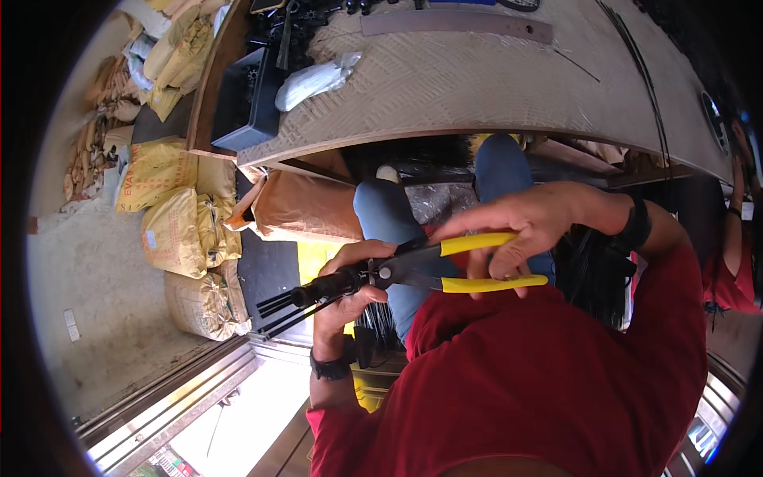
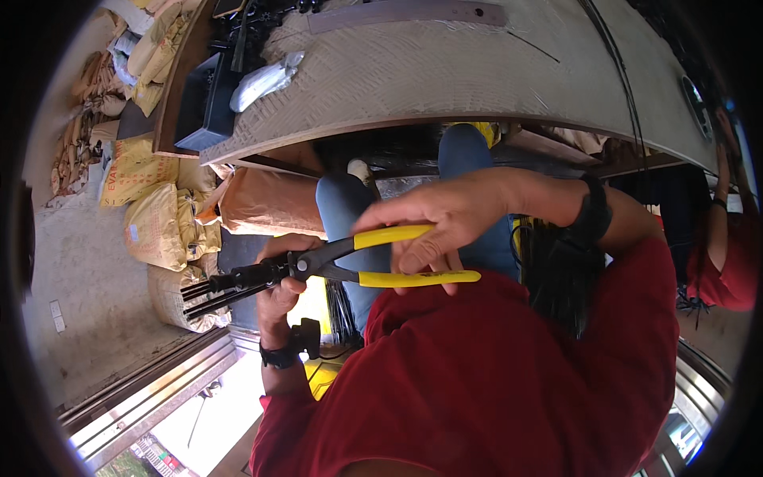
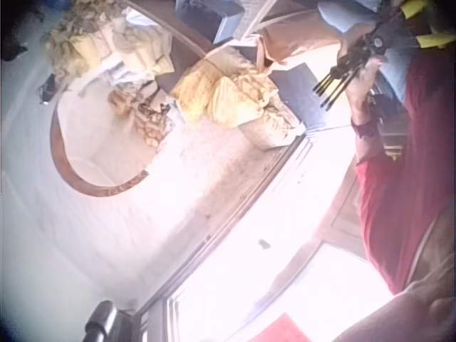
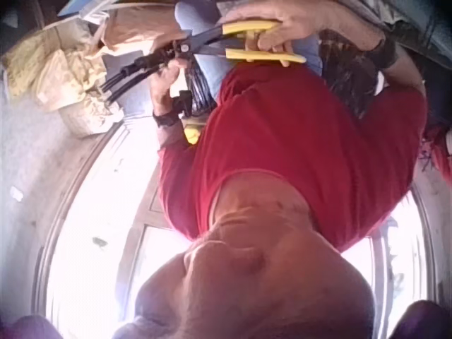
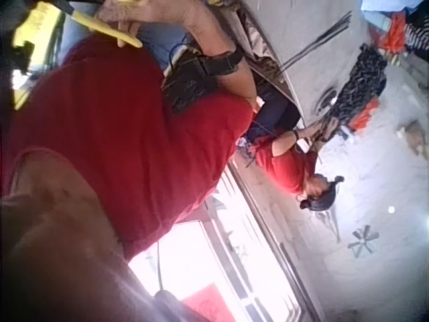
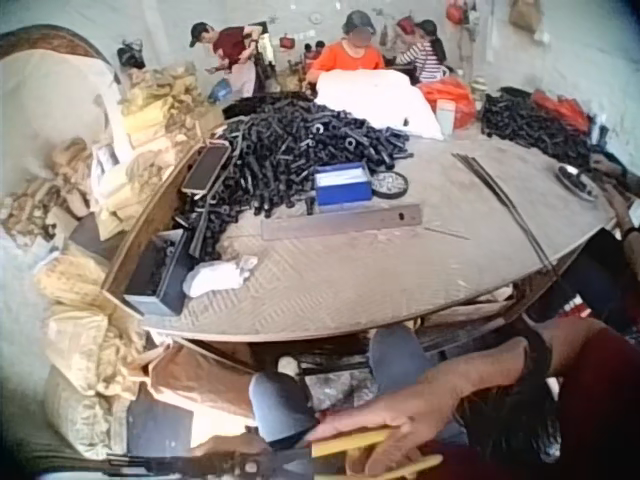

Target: Assembling umbrella frame components using pliers and wires at a factory workstation.

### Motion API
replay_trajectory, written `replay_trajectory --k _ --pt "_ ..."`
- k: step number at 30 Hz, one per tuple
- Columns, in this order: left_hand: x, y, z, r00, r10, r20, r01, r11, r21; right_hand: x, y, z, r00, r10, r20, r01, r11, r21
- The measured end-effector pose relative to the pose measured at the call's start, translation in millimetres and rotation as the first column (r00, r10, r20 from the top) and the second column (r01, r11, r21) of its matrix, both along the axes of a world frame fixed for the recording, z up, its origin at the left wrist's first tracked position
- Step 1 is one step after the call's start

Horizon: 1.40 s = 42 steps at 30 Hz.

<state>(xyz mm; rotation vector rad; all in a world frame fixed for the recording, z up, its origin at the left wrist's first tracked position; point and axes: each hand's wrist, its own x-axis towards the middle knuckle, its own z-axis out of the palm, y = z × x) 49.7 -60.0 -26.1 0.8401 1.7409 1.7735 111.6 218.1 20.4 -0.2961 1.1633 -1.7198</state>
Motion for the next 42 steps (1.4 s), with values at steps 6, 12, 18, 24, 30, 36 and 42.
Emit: replay_trajectory --k 6,12,18,24,30,36,42 --pt "10.0 14.5 -6.0 0.981 0.192 -0.029 -0.190 0.981 0.039 3.3 -18.6 -12.2 0.019 0.480 -0.877 0.714 0.607 0.348" --pt "12.6 12.4 -5.3 0.968 0.247 0.049 -0.251 0.964 0.085 -6.6 -24.5 -2.6 -0.164 0.569 -0.806 0.811 0.542 0.218" --pt "1.6 17.0 -24.7 0.921 0.387 -0.046 -0.374 0.910 0.177 -0.5 -40.0 -46.5 -0.160 0.367 -0.916 0.869 0.493 0.046" --pt "-5.2 17.5 -11.0 0.978 0.201 0.059 -0.207 0.970 0.128 -20.8 -5.5 18.1 0.616 0.168 -0.770 0.222 0.900 0.374" --pt "-22.8 34.7 2.4 0.975 0.187 0.121 -0.211 0.948 0.239 6.7 -37.8 -48.1 0.983 -0.113 0.143 0.160 0.913 -0.374" --pt "-22.5 28.5 -8.0 0.944 0.235 0.231 -0.301 0.900 0.315 18.5 -95.1 -66.8 0.937 -0.317 0.146 0.349 0.851 -0.393" --pt "-12.9 19.6 -3.2 0.947 0.250 0.203 -0.306 0.897 0.319 -6.9 -50.7 -47.3 0.828 -0.416 -0.376 0.442 0.897 -0.021"
